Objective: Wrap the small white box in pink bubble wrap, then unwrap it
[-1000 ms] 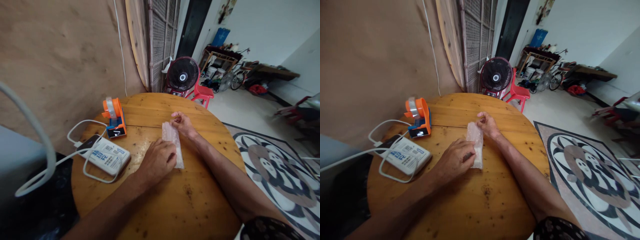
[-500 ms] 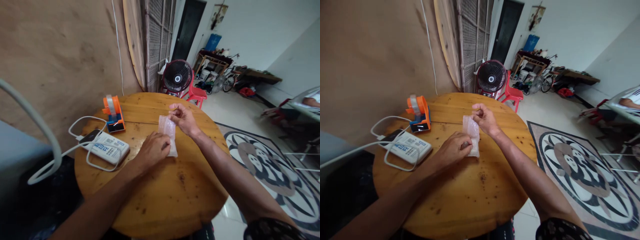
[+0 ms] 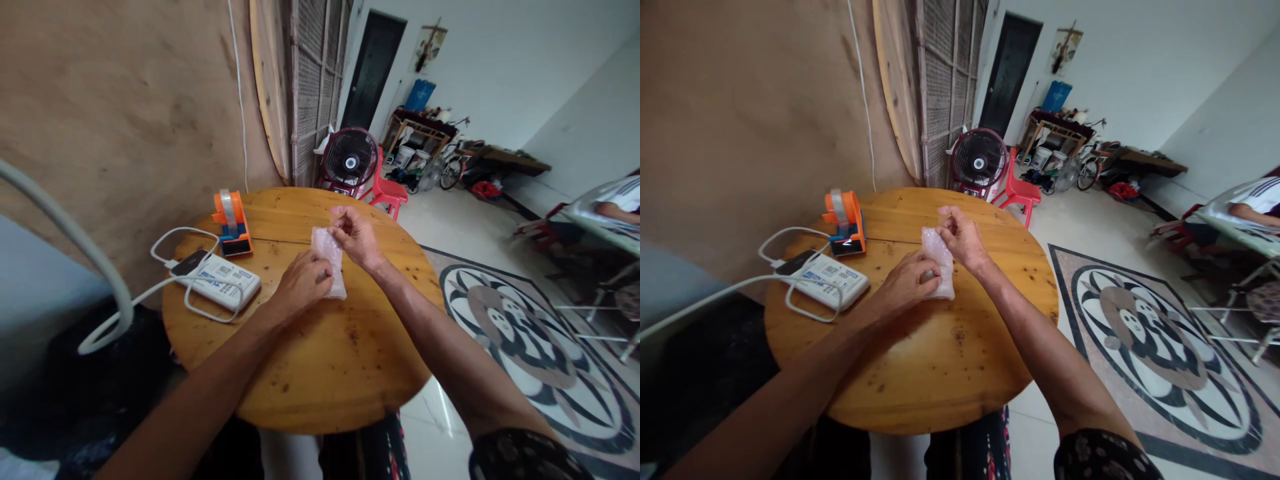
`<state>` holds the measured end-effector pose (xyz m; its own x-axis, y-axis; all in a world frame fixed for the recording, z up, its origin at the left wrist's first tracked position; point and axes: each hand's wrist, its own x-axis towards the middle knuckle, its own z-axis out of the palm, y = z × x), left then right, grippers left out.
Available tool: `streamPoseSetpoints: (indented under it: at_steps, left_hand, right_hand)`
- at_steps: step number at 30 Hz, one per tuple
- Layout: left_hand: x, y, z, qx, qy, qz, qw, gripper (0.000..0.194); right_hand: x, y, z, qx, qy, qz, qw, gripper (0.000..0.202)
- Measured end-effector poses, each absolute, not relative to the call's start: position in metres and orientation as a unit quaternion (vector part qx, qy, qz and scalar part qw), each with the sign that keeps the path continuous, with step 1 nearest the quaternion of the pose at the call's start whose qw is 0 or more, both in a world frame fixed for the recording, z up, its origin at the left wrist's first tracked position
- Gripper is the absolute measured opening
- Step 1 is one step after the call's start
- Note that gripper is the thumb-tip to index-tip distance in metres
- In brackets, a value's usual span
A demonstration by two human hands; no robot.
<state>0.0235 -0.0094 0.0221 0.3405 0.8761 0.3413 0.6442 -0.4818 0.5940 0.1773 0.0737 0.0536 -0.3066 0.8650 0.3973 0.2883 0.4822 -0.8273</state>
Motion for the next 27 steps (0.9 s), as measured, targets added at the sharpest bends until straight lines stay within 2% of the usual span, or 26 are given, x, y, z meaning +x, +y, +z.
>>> streamPoseSetpoints:
  at_steps: [4, 10, 14, 27]
  left_hand:
    - [0.026, -0.013, 0.019, 0.794, 0.479, 0.332, 0.174, 0.012]
    - [0.026, -0.028, 0.016, 0.743, 0.565, 0.335, 0.131, 0.012]
    - [0.025, -0.027, 0.011, 0.724, 0.581, 0.337, 0.158, 0.021]
    - [0.032, -0.025, 0.004, 0.691, 0.591, 0.373, 0.184, 0.017]
  right_hand:
    - [0.181, 0.054, 0.053, -0.366, -0.743, 0.317, 0.462, 0.035]
    - [0.183, 0.032, 0.055, -0.321, -0.764, 0.314, 0.464, 0.036]
    - [0.184, 0.021, 0.053, -0.286, -0.765, 0.348, 0.46, 0.036]
    - [0.192, -0.018, 0.026, -0.311, -0.679, 0.457, 0.483, 0.052]
